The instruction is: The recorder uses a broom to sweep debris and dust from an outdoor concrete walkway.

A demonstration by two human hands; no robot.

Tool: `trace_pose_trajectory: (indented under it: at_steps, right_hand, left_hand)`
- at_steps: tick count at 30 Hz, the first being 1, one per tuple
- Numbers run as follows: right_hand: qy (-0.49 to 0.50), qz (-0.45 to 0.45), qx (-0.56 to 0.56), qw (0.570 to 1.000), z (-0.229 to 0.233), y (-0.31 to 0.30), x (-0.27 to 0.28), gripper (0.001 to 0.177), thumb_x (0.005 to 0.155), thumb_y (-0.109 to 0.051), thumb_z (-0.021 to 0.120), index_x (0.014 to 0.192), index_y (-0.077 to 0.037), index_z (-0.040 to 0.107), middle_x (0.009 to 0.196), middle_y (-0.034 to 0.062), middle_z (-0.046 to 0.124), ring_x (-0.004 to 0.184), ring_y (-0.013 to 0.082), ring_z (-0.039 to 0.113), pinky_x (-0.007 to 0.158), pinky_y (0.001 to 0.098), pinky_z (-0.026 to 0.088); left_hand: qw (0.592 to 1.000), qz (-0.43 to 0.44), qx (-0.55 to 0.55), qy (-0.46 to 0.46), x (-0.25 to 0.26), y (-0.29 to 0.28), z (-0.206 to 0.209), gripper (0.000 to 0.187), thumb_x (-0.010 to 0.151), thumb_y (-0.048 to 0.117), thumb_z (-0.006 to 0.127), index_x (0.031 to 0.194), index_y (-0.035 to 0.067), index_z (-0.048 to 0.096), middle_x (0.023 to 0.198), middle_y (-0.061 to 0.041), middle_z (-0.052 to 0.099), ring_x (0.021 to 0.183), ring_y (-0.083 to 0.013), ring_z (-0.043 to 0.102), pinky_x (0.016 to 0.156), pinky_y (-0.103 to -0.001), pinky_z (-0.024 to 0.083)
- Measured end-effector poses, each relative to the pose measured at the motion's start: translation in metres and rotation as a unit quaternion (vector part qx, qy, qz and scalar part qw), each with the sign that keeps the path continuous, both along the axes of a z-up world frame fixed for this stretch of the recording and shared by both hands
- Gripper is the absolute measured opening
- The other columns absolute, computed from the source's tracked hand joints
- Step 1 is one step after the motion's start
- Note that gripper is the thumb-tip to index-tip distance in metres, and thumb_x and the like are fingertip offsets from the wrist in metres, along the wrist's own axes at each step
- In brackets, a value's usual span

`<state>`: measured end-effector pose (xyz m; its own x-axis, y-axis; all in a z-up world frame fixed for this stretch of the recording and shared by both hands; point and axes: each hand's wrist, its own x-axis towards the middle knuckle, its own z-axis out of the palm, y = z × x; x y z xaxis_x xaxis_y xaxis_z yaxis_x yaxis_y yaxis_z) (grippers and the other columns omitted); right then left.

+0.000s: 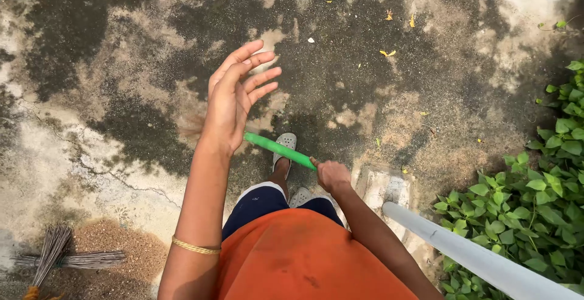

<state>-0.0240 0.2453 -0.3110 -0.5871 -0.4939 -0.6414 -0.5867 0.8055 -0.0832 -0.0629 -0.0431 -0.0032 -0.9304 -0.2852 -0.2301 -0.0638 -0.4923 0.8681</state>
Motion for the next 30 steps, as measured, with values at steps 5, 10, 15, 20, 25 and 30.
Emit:
trace_pose_trajectory:
  at_steps: [5,10,15,20,25,30]
  right_hand:
    - [-0.102,-0.417,0.073,0.9,-0.032,0.1,-0.046,0.059,0.096,-0.049,0.064,0.152,-0.041,0.049,0.115,0.0113,0.074,0.098,0.0252,0.073,0.084,0.0398,0.057]
    - [-0.084,-0.733,-0.098,0.668,-0.05,0.159,-0.112,0.046,0.1,-0.03,0.066,0.144,-0.019,0.062,0.091,0.017,0.065,0.064,0.0225,0.059,0.054,0.0405,0.047]
    - [-0.049,-0.857,-0.265,0.439,-0.031,0.099,-0.157,0.042,0.105,-0.018,0.06,0.144,-0.001,0.057,0.07,0.0059,0.054,0.049,0.0149,0.051,0.039,0.0316,0.042]
    - [-0.065,-0.647,-0.155,0.743,0.021,0.027,-0.155,0.066,0.105,-0.03,0.054,0.163,-0.019,0.025,0.064,0.0121,0.058,0.045,0.0209,0.049,0.039,0.0409,0.046]
    - [-0.067,-0.274,-0.004,0.96,0.019,-0.022,-0.202,0.059,0.106,-0.045,0.04,0.161,-0.038,0.021,0.084,0.014,0.069,0.065,0.0253,0.064,0.057,0.0438,0.056]
    - [-0.11,-0.126,0.089,0.982,0.013,-0.009,-0.257,0.051,0.111,-0.044,0.033,0.162,-0.041,0.025,0.098,0.014,0.072,0.079,0.0232,0.074,0.071,0.0425,0.065]
  left_hand:
    - [0.999,0.022,-0.03,-0.017,-0.057,-0.044,0.009,0.043,0.103,0.018,0.043,0.14,0.001,0.056,0.127,-0.015,0.068,0.112,-0.0255,0.07,0.094,-0.037,0.06]
    - [1.0,0.013,-0.011,-0.012,-0.109,-0.069,0.008,0.042,0.103,0.018,0.044,0.139,0.0,0.055,0.128,-0.016,0.067,0.113,-0.0259,0.07,0.094,-0.038,0.06]
    - [1.0,0.003,0.004,-0.013,-0.145,-0.075,-0.001,0.043,0.102,0.019,0.043,0.139,0.0,0.055,0.129,-0.016,0.067,0.113,-0.0263,0.07,0.095,-0.038,0.06]
    - [0.999,-0.009,-0.005,-0.031,-0.182,-0.066,0.0,0.044,0.102,0.022,0.045,0.139,0.001,0.056,0.127,-0.015,0.069,0.111,-0.0248,0.072,0.093,-0.037,0.062]
    - [0.999,-0.021,0.01,-0.022,-0.222,-0.055,0.002,0.043,0.103,0.021,0.045,0.139,0.002,0.056,0.127,-0.014,0.069,0.112,-0.0237,0.071,0.091,-0.036,0.061]
    - [1.0,-0.001,-0.019,-0.021,-0.262,-0.031,0.004,0.043,0.101,0.018,0.045,0.14,0.003,0.056,0.127,-0.014,0.068,0.111,-0.0242,0.071,0.091,-0.036,0.062]
